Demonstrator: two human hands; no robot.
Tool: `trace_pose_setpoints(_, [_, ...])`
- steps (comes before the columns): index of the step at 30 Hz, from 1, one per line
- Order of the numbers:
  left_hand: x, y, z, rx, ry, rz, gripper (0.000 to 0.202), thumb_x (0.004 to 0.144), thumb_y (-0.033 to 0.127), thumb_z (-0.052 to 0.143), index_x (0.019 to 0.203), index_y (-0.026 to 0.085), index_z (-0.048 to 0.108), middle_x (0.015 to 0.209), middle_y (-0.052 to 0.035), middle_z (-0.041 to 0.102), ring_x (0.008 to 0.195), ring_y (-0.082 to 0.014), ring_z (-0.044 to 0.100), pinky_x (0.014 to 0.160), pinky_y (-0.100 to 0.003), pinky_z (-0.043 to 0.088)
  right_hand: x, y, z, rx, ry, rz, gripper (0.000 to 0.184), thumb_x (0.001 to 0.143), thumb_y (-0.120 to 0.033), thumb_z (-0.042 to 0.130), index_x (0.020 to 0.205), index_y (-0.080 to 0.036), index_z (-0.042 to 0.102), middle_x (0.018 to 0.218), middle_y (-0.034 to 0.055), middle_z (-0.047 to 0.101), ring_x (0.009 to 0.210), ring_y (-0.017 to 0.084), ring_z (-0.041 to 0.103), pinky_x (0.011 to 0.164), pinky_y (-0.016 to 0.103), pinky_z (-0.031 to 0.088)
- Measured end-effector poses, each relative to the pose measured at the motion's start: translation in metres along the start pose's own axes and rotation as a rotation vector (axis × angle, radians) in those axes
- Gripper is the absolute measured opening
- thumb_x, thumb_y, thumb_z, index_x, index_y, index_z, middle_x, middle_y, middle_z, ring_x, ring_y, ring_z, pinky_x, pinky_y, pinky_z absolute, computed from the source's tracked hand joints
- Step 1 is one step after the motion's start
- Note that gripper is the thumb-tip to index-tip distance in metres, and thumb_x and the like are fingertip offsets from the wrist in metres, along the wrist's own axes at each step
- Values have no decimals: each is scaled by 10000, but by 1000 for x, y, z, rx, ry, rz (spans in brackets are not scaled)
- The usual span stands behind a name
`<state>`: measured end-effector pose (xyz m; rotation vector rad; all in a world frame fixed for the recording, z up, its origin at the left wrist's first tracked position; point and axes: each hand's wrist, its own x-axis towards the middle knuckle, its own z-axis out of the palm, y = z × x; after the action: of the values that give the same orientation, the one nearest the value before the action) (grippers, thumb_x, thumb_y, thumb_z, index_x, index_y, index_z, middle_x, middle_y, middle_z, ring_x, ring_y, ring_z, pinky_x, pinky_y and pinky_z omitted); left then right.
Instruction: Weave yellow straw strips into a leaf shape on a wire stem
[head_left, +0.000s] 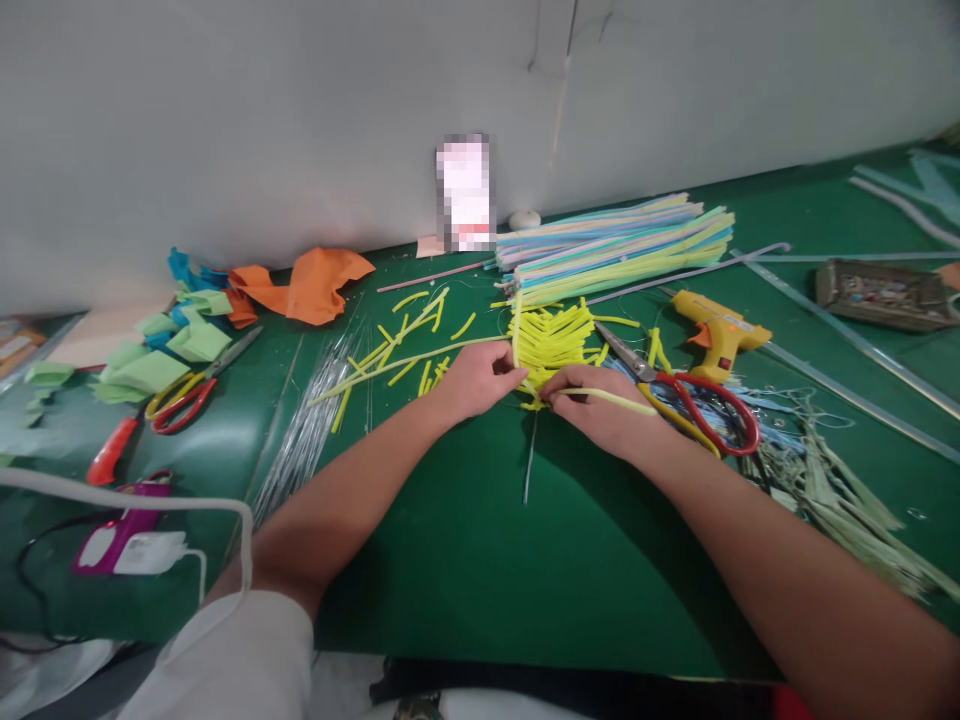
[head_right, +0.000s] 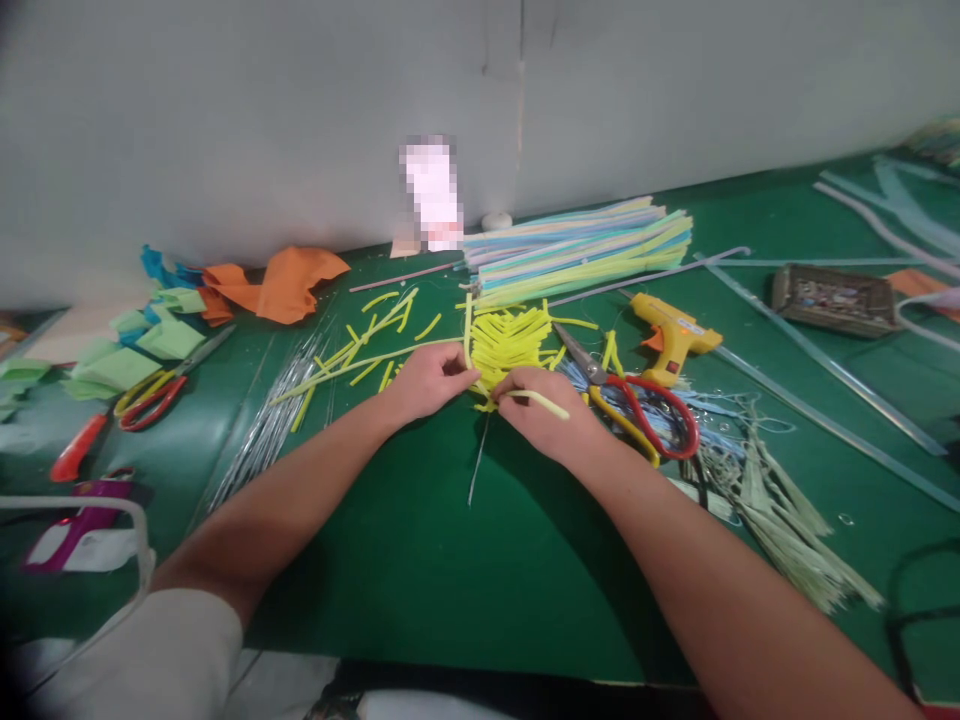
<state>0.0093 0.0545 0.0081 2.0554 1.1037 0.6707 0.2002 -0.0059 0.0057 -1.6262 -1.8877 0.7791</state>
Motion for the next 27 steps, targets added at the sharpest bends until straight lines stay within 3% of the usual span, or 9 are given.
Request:
trace_pose_setpoints(10, [0,-1,0,119,15,67,227,767,229,613,617,193,446,646,19,511,607,-121,457,579,-262,332,0,5,-1,51,-5,5,172,754,-153,541,789,-211,698,835,21,748,799,175,679,741,279,507])
trace_pose_setpoints(16, [-1,-3,2,149,69,79,208,758,239,613,627,194,458,629,24,510,578,-112,445,565,-260,334,-2,3,4,69,97,-17,172,777,-167,546,812,-227,704,871,24,757,832,192,694,780,315,523])
trace_pose_setpoints(19, [-3,0,3,176,181,125,184,782,262,617,672,196,486,703,-1,554,674,-139,509,635,-278,392,-5,1,6,68,184,-79,154,804,-215,567,848,-230,714,910,40,757,875,206,696,811,332,529])
trace_pose_setpoints(22, [-7,5,6,52,328,176,118,795,258,642,827,203,543,1004,-63,621,982,-190,573,805,-306,455,-7,0,7,81,271,-97,155,838,-251,562,866,-236,714,923,46,756,901,213,697,833,352,533])
trace_pose_setpoints(24, [-11,10,12,-125,438,90,298,792,284,677,1051,228,541,1260,-88,553,1173,-207,527,913,-324,460,-8,-1,6,98,313,-96,151,846,-261,565,869,-241,713,932,46,756,906,218,698,840,366,536])
trace_pose_setpoints(27, [-22,22,23,-451,621,-180,538,805,314,675,1271,269,410,1420,-104,430,1260,-211,492,974,-333,458,-10,-5,2,118,379,-75,131,842,-266,585,855,-244,713,925,49,758,896,225,700,831,378,542])
